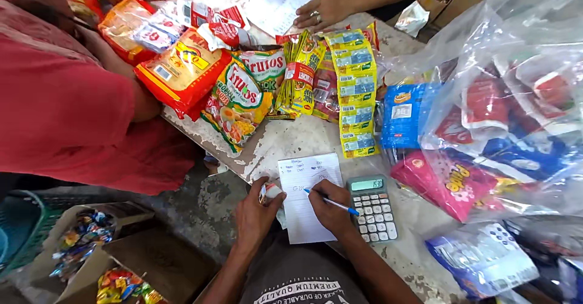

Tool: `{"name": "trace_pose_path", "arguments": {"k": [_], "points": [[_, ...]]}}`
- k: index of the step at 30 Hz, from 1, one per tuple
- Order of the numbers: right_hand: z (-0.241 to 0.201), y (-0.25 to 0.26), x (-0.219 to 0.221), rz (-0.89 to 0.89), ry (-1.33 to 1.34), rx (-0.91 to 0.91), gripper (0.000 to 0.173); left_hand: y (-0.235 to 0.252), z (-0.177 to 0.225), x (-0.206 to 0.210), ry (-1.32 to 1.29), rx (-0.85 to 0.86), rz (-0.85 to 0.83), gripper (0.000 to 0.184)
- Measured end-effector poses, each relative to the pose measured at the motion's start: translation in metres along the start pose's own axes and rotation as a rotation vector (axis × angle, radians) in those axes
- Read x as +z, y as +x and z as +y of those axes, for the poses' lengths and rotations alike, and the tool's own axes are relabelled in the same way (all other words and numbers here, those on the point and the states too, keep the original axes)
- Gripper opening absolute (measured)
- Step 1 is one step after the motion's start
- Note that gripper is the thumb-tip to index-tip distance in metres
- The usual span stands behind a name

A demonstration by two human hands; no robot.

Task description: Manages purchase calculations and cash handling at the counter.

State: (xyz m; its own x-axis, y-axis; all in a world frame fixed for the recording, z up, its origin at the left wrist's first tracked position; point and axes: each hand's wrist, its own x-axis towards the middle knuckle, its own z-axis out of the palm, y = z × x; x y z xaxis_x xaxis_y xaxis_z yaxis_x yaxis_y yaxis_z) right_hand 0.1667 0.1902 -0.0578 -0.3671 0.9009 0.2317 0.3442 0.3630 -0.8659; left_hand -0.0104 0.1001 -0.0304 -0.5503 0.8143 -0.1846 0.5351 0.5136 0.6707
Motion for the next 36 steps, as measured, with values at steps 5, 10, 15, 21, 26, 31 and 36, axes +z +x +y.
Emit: {"name": "trace_pose_path", "arguments": {"k": [5, 10, 15, 21, 26, 31, 36], "points": [[0.001, 0.001, 0.000, 0.028, 0.007, -0.017, 0.014, 0.000, -0.001, 0.001, 0.009, 0.000, 0.001, 0.061], [0.002, 0.000, 0.001, 0.054, -0.041, -0.044, 0.015, 0.000, -0.001, 0.001, 0.008, 0.007, 0.007, 0.060], [-0.005, 0.002, -0.004, -0.041, 0.068, 0.046, 0.012, 0.000, -0.004, 0.002, 0.004, 0.010, 0.000, 0.061], [-0.012, -0.015, 0.011, -0.047, -0.113, -0.169, 0.016, 0.000, -0.003, 0.002, 0.011, 0.032, 0.007, 0.062], [0.000, 0.001, -0.015, 0.078, -0.224, -0.025, 0.016, 0.000, -0.003, 0.000, 0.011, 0.034, -0.002, 0.063], [-0.002, -0.005, -0.011, 0.099, -0.198, -0.042, 0.014, -0.002, -0.005, 0.000, -0.003, 0.073, 0.003, 0.059], [-0.018, -0.030, -0.021, 0.077, -0.003, -0.132, 0.011, -0.017, -0.014, -0.017, -0.364, 0.130, -0.085, 0.043]]}}
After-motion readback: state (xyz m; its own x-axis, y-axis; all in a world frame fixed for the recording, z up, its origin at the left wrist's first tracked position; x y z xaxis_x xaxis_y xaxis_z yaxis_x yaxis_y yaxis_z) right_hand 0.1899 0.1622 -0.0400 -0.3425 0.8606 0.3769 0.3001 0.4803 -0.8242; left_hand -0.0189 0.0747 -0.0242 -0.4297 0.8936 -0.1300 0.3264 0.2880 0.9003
